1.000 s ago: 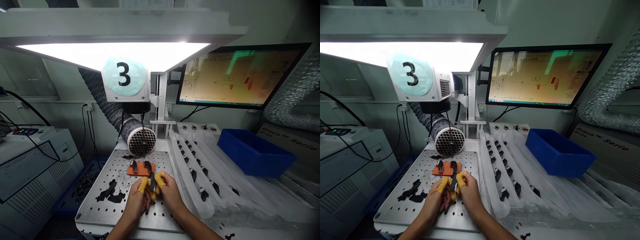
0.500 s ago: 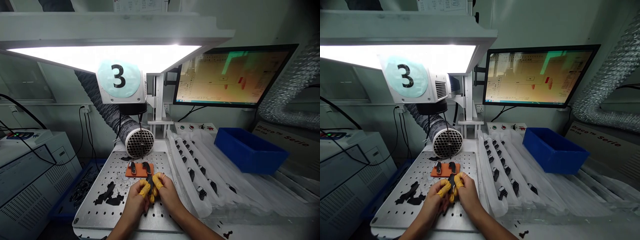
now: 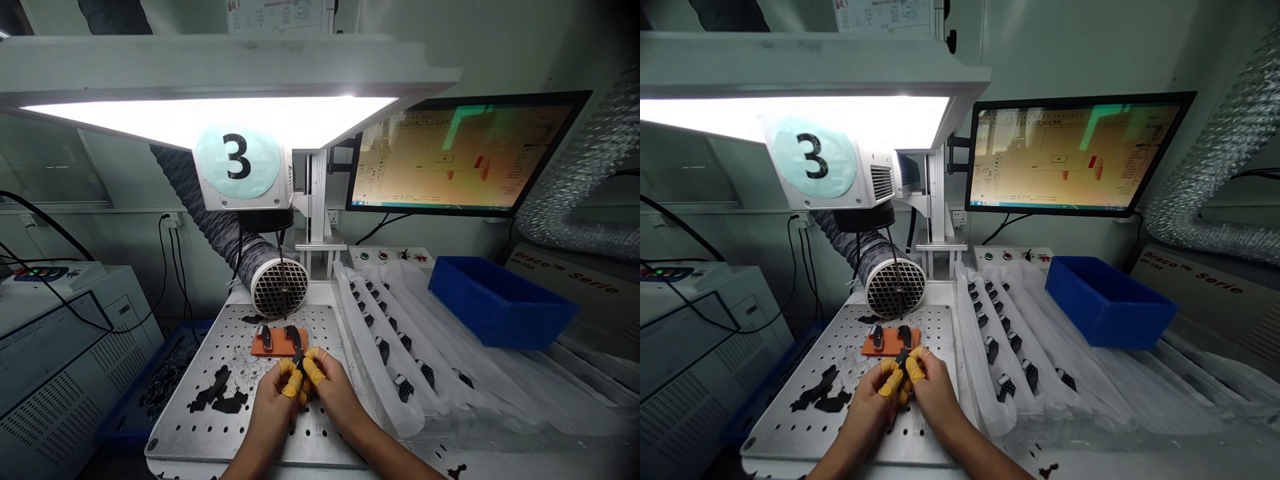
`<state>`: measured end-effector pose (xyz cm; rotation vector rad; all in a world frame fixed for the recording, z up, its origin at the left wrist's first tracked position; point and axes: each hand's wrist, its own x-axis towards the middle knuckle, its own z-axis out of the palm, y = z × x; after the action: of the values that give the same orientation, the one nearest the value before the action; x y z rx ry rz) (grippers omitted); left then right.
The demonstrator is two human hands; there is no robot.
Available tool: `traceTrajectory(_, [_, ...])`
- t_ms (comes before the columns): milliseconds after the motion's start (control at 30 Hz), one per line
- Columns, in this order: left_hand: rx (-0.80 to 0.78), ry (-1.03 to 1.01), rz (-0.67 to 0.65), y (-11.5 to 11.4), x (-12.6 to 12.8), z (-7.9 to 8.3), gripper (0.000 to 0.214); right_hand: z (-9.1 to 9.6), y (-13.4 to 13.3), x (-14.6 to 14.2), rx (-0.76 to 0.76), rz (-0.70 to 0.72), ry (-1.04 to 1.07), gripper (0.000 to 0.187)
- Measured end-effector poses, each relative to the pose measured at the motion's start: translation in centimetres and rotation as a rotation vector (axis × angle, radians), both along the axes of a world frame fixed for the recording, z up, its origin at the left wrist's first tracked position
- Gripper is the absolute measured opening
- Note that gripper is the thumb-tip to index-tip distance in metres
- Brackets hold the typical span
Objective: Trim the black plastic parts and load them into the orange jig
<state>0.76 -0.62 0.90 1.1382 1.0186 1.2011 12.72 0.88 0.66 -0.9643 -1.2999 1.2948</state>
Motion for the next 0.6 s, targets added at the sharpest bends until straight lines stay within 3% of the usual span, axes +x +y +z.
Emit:
traceTrajectory(333, [0.018,0.080,0.003,0.21,-0.07,-0.81,0.007,-0.57,0.21,0.01,0.022,-0.017,-0.062,0.021])
traceTrajectory(600, [0.002,0.065,-0.008,0.10,0.09,-0.35,0.003,-0.43,0.23,0.17,0.018,-0.018,-0.089,0.020])
